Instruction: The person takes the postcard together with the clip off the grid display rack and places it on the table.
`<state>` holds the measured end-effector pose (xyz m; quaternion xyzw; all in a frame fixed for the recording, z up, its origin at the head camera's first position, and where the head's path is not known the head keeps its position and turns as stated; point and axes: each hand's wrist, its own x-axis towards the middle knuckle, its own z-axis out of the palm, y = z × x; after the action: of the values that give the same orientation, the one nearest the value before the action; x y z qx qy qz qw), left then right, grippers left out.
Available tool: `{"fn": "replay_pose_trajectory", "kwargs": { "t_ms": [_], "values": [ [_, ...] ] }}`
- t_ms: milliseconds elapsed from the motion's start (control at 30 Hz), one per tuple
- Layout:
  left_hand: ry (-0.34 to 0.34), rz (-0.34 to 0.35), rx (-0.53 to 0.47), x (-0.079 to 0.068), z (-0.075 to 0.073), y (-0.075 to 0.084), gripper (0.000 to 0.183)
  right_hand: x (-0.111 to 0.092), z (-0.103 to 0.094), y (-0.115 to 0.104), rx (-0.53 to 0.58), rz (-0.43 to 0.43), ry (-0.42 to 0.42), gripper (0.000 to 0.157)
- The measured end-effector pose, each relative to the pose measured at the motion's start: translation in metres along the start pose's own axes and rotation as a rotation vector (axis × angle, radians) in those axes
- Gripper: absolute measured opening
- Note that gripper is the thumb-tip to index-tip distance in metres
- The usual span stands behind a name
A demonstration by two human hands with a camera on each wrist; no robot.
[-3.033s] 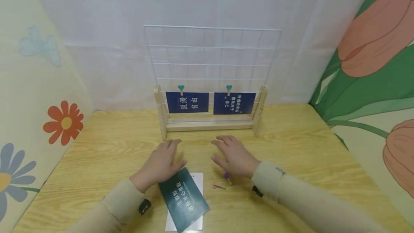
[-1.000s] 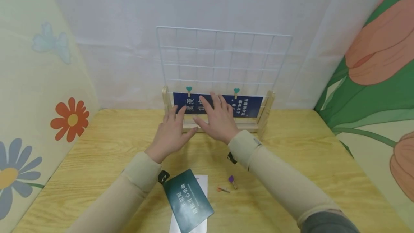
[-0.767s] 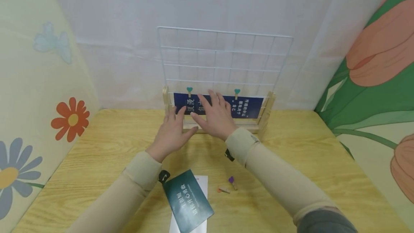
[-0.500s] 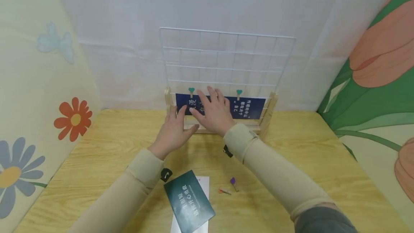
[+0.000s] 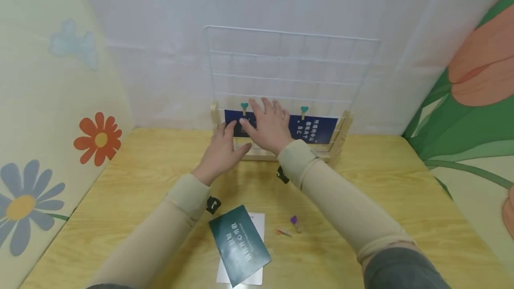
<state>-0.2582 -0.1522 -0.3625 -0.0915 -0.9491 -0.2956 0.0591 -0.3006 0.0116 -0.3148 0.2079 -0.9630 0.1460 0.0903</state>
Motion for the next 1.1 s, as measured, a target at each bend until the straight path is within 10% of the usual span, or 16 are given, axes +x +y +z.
{"fn": "replay_pose_trajectory", "kwargs": {
  "t_ms": [1100],
  "values": [
    [0.055,-0.019,-0.141,0.013,-0.008,-0.002,0.077,0.023,0.007,-0.010,0.129,0.115,0.119,0.044]
  ]
}}
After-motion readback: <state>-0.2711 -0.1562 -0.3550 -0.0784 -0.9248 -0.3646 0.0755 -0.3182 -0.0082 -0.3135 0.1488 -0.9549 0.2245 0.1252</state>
